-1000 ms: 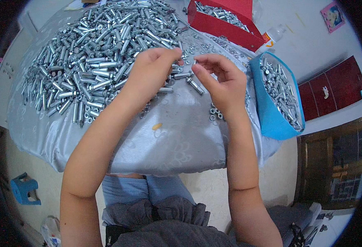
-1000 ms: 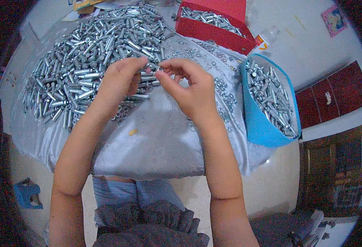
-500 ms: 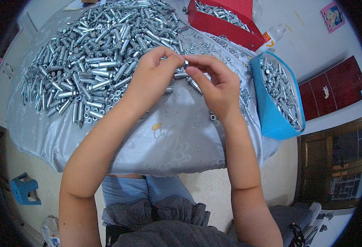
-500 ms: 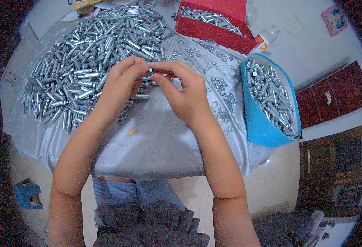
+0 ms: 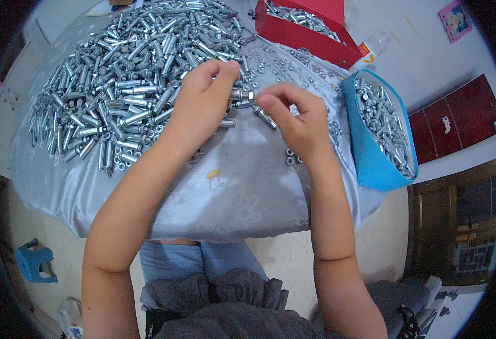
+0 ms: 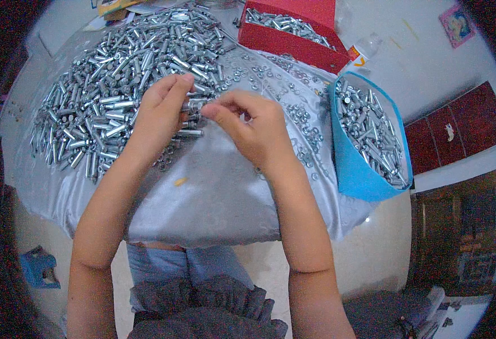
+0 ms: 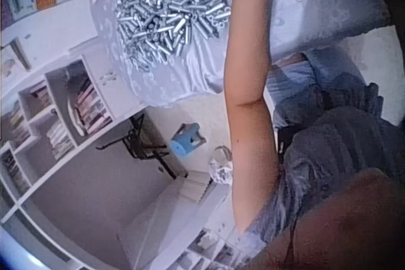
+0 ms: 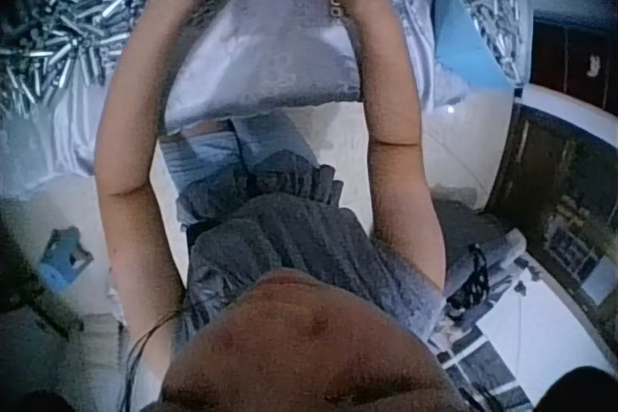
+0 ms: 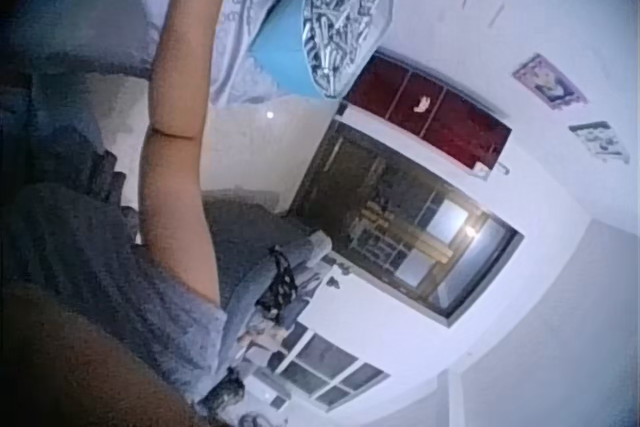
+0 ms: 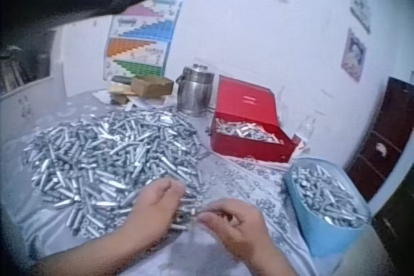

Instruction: The person sits at a table covered with a large pile of metal bolts and washers. They repeatedly pick up a bolt and a washer, thread the washer onto the bolt, and place the assembled unit into a blue plastic bin. The person continues this repetitive assembly process throughout the clip.

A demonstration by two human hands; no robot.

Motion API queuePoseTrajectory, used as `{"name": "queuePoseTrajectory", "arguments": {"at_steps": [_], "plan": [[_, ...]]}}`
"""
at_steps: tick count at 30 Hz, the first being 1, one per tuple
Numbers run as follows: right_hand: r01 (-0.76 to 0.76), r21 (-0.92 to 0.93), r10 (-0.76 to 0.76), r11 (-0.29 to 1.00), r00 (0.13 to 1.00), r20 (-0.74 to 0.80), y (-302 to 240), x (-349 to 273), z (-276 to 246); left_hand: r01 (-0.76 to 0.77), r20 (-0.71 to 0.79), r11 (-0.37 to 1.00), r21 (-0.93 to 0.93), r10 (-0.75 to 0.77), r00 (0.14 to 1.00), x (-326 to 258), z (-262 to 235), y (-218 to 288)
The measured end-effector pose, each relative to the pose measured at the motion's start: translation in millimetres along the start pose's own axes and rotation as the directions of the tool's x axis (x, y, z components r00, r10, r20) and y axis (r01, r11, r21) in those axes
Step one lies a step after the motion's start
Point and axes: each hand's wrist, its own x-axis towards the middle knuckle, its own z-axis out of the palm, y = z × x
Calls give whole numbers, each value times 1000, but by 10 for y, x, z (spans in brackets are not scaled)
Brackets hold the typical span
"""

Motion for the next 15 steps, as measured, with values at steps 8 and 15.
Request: {"name": "queuePoseTrajectory", "arguments": {"at_steps": [8,15], "plan": [[297,-153,-302,943,953,-11,-45,47,-19,-28,29,999,43,27,999,15,-29,-56],[118,-172,-120,978,993,-3,-73,-16,-47,-70,40,993,97,66,997,4,-3,-50]]}}
